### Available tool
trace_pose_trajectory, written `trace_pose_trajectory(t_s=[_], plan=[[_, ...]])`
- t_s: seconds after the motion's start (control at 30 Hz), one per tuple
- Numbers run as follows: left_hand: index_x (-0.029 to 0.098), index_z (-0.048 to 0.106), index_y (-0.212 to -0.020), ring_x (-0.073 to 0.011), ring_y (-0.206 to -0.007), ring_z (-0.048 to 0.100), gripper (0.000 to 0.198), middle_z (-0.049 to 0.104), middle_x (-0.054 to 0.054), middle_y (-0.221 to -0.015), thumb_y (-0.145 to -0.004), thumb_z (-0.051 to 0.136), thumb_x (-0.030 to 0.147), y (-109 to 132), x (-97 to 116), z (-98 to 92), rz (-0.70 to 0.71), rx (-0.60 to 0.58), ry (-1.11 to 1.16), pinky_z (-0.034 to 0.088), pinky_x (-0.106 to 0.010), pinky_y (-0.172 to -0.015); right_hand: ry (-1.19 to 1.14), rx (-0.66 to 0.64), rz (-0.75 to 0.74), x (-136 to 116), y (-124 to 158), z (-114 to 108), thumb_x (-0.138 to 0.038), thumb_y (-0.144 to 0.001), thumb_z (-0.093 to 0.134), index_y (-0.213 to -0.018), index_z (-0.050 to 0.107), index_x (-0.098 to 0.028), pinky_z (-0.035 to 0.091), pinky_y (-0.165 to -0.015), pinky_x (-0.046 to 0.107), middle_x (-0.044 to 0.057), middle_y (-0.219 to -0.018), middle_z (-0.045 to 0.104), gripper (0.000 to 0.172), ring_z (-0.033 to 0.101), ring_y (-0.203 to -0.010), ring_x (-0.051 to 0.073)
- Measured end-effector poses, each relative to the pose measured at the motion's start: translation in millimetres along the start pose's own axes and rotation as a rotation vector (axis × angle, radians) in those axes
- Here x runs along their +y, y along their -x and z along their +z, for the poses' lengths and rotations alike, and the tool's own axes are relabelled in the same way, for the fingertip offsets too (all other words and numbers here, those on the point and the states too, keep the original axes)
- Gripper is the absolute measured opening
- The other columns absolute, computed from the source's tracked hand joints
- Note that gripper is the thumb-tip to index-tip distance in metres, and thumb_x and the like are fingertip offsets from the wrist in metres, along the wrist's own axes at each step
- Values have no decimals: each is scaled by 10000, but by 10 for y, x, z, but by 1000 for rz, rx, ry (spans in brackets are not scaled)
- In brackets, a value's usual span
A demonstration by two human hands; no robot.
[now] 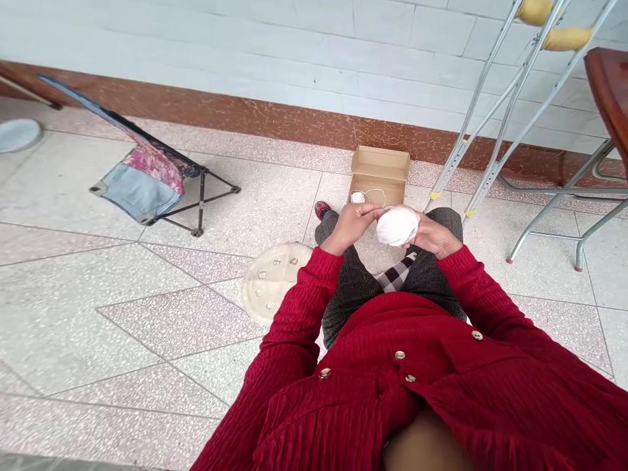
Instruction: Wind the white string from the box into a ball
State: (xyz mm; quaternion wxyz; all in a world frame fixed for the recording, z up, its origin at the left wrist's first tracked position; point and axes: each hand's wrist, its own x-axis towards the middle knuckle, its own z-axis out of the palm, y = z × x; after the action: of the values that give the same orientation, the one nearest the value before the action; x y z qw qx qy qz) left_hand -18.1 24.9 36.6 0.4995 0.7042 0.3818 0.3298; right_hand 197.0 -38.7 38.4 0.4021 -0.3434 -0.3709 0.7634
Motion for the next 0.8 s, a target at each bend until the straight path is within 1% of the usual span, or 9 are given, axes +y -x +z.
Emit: trace_pose_trajectory(t_s=[0.1,0.2,0.3,0.37,0.4,0.47,0.6,0.7,0.8], plan=[[155,715,-687,-165,-724,645,408,727,-28,-735,-941,594,450,89,-37,168,-39,-70,28,489,-282,-751,21,80,-118,-257,-80,-51,-360,-721,762,-1183,562,-215,539,-541,266,16,-840,730,524,669,-648,168],[161,698,-658,-159,-711,650,386,727,-29,-714,-945,584,392,203,49,263,-63,-190,23,487,-280,-763,48,275,-233,-438,-243,-187,-439,-781,708,-1149,565,-230,563,-588,269,28,-945,730,447,686,-726,166],[166,693,-660,-147,-705,643,373,720,-20,-706,-952,564,360,246,193,196,-42,-264,-12,469,-266,-744,235,479,-223,-434,-367,-295,-343,-685,775,-1106,564,-242,495,-501,217,1,-948,702,482,655,-659,132],[167,698,-674,-140,-691,623,361,706,-10,-698,-953,558,350,211,277,77,-5,-240,-65,455,-262,-723,422,523,-157,-336,-374,-300,-211,-587,805,-1058,573,-234,441,-450,190,-28,-891,673,526,606,-580,100],[168,700,-679,-139,-685,613,352,699,-7,-693,-949,560,346,176,307,8,16,-205,-95,450,-263,-716,488,491,-114,-272,-354,-282,-169,-559,802,-1042,582,-226,434,-443,185,-37,-865,661,534,589,-555,89],[168,705,-680,-144,-690,605,331,691,-8,-694,-932,581,344,84,332,-119,58,-114,-152,449,-269,-716,477,318,1,-144,-280,-215,-179,-584,798,-1080,594,-218,446,-450,188,-39,-837,664,538,613,-549,99],[164,737,-711,-168,-764,644,318,721,-27,-759,-905,636,395,-87,238,-208,109,-1,-138,474,-285,-762,186,-26,99,-20,-135,-61,-253,-685,768,-1226,545,-230,495,-493,216,-30,-810,698,585,672,-584,139],[158,771,-805,-183,-788,660,352,749,-33,-816,-892,651,477,-120,92,-120,57,64,-36,491,-294,-753,48,-105,36,-83,-103,26,-265,-683,770,-1245,519,-223,505,-493,246,-20,-799,705,617,663,-572,156],[154,771,-819,-189,-789,666,388,758,-38,-828,-898,630,507,-38,-19,10,-19,129,33,496,-292,-736,11,-68,-82,-251,-117,93,-324,-710,770,-1258,506,-222,498,-500,254,5,-831,715,617,668,-609,169]])
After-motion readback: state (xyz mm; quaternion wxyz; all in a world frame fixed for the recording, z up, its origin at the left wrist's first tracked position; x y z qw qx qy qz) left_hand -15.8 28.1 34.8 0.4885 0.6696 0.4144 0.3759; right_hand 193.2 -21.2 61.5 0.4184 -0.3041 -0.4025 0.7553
